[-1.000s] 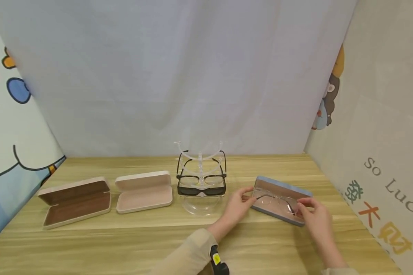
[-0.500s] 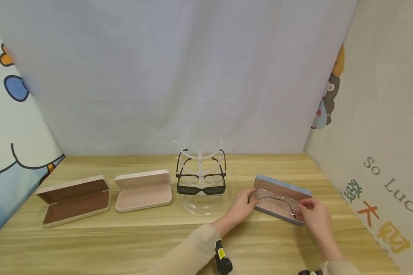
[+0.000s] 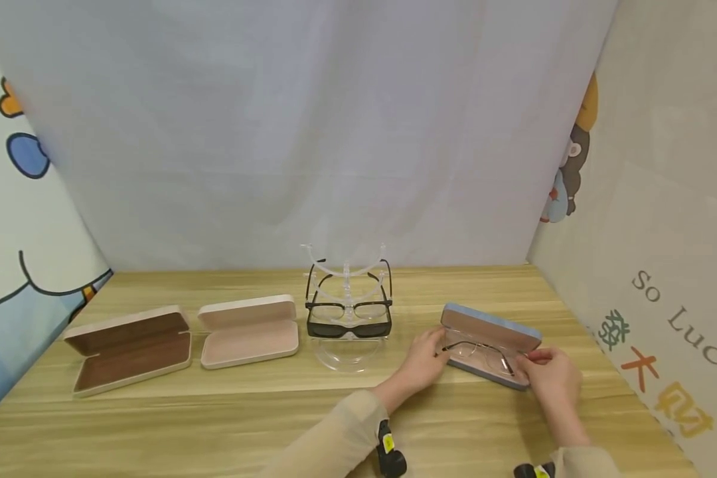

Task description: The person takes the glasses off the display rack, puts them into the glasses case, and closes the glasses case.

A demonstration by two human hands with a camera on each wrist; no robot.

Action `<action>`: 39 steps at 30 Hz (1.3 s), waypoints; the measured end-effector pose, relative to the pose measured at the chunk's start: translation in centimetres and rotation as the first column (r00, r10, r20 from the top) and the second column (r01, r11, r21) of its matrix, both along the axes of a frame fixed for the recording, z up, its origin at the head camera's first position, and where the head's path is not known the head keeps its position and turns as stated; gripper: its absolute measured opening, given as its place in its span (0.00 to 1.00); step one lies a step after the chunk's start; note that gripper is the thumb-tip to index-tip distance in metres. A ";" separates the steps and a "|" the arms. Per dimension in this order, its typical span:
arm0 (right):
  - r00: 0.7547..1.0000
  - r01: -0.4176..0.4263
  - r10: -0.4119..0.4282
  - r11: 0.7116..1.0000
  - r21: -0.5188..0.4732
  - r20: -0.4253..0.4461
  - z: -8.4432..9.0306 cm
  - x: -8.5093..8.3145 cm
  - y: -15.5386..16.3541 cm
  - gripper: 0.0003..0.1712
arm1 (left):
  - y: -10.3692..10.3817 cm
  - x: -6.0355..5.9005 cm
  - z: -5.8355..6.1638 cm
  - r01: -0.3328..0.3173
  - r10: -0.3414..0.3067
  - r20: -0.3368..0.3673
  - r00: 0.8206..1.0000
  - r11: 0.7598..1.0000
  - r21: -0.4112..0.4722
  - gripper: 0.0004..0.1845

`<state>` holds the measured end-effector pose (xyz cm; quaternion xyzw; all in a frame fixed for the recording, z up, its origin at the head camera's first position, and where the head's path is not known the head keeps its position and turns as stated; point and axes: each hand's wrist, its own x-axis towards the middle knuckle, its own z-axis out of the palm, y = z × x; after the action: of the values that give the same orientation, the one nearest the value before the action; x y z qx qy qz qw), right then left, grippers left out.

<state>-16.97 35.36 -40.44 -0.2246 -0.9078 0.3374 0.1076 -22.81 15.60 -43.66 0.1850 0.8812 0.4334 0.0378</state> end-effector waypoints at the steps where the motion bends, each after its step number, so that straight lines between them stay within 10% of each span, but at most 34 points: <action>1: 1.000 0.011 -0.011 1.000 0.006 0.000 0.0 0.0 0.0 0.18 | 0.0 0.0 0.0 -0.002 0.002 -0.005 1.000 1.000 -0.016 0.23; 12: 0.998 0.066 -0.066 0.998 0.000 -0.019 -0.4 -0.3 -0.3 0.21 | 0.2 0.2 0.1 -0.026 0.022 -0.038 0.999 0.995 -0.100 0.23; 19: 0.999 0.055 -0.054 0.981 -0.184 0.008 0.3 -0.2 -0.2 0.36 | 0.4 -0.3 0.4 -0.062 0.054 0.063 0.997 0.991 0.117 0.27; 26: 0.971 -0.143 0.220 0.855 -0.499 0.098 1.5 0.3 0.3 0.50 | 0.6 -0.9 1.0 -0.065 0.024 0.138 0.990 0.951 0.302 0.39; 39: 0.966 -0.228 0.257 0.850 -0.476 -0.002 0.0 -0.5 2.0 0.48 | 0.7 -1.1 1.1 -0.101 -0.008 0.247 0.969 0.901 0.423 0.40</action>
<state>-17.48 37.36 -40.42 -0.1379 -0.8221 0.5520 -0.0217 -23.89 16.26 -42.58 0.1132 0.7559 0.6381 0.0930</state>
